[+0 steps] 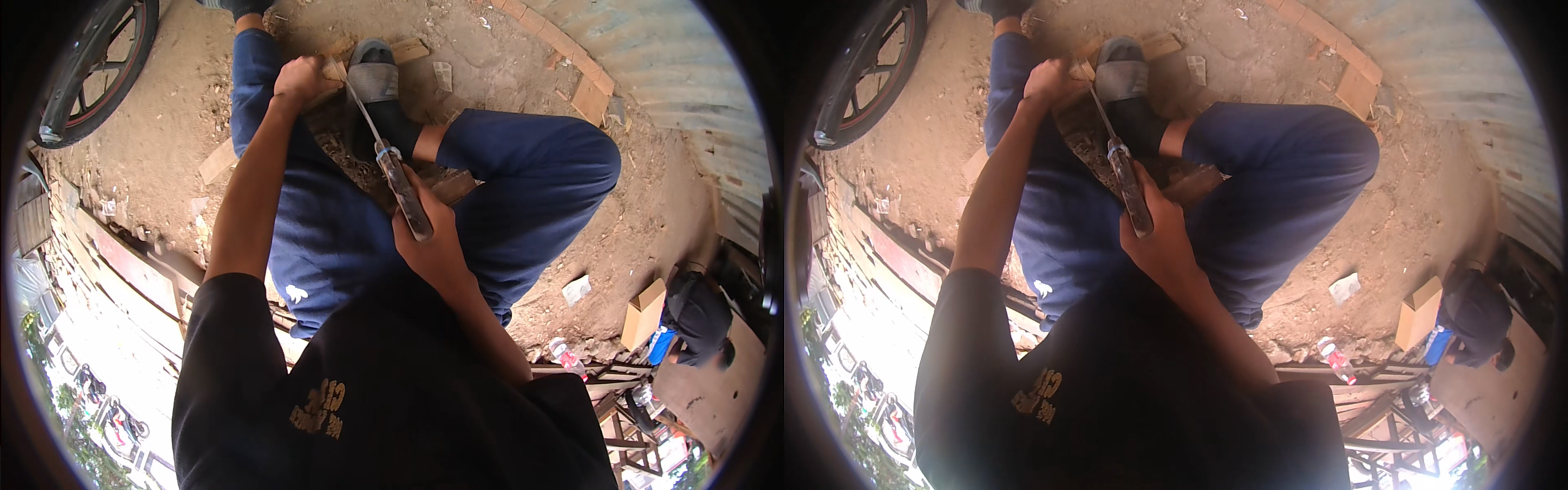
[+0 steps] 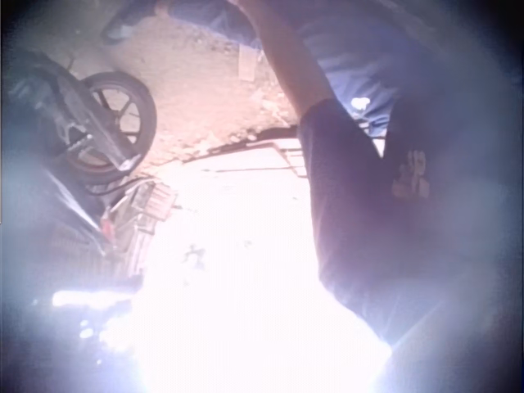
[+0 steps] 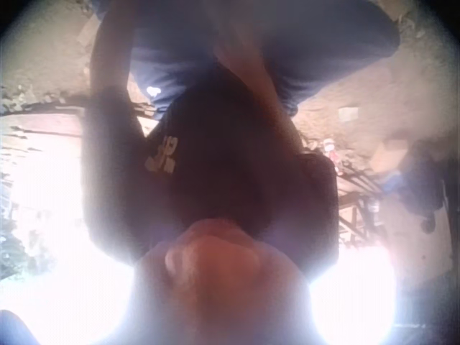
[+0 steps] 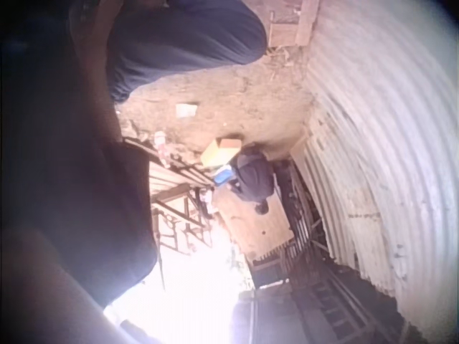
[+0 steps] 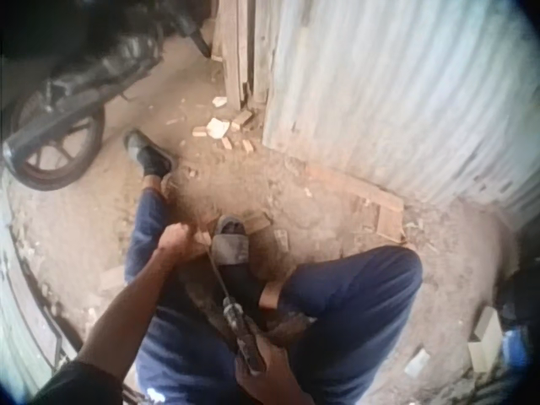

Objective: The person sits on the ground and uses a hand saw to cut a small piece of wood held between their legs. They repeatedly saw back and forth, adjusting the wood occasionally, while another person works nearby.

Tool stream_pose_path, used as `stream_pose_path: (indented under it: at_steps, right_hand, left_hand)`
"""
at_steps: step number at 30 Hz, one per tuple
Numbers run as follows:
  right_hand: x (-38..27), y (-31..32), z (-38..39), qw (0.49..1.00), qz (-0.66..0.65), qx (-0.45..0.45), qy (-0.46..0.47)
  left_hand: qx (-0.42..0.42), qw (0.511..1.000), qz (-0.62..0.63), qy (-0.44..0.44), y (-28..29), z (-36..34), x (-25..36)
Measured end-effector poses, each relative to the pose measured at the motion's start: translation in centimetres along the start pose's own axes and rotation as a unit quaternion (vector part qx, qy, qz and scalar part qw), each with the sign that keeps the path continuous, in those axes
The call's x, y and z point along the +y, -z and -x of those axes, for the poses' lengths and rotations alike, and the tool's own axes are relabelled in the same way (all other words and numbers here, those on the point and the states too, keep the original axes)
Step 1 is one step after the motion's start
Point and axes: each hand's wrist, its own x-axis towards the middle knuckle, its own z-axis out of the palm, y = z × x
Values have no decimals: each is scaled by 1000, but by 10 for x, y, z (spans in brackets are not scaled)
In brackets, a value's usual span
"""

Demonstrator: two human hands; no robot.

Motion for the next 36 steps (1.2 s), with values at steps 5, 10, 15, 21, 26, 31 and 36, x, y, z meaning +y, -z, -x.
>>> stream_pose_path:
  at_steps: [5, 10, 15, 21, 26, 31, 36]
  right_hand:
    - [-14, 21, 47, 999, 12, -14, -41]
    - [-8, 5, -1, 999, -26, -12, -43]
    - [-15, 27, 29, 999, 8, -5, -49]
    - [-34, 37, 16, 989, -12, -48, -137]
    - [-28, 55, 50, 998, 25, -16, -63]
    - [-48, 45, 22, 980, -4, -77, -183]
    - [-36, 52, 50, 996, 24, -27, -87]
  left_hand:
    - [16, 1000, 10, 8, 0, -1, -6]
    - [4, 996, 66, 52, -5, -8, -12]
    - [-31, 997, 60, 38, 0, -16, -17]
    - [-48, 994, 84, 49, -5, -20, -22]
    - [-1, 995, 91, -26, -2, -12, -13]
    - [-29, 997, 75, -7, -4, -12, -16]
    - [-63, 995, 78, 10, 2, -3, -9]
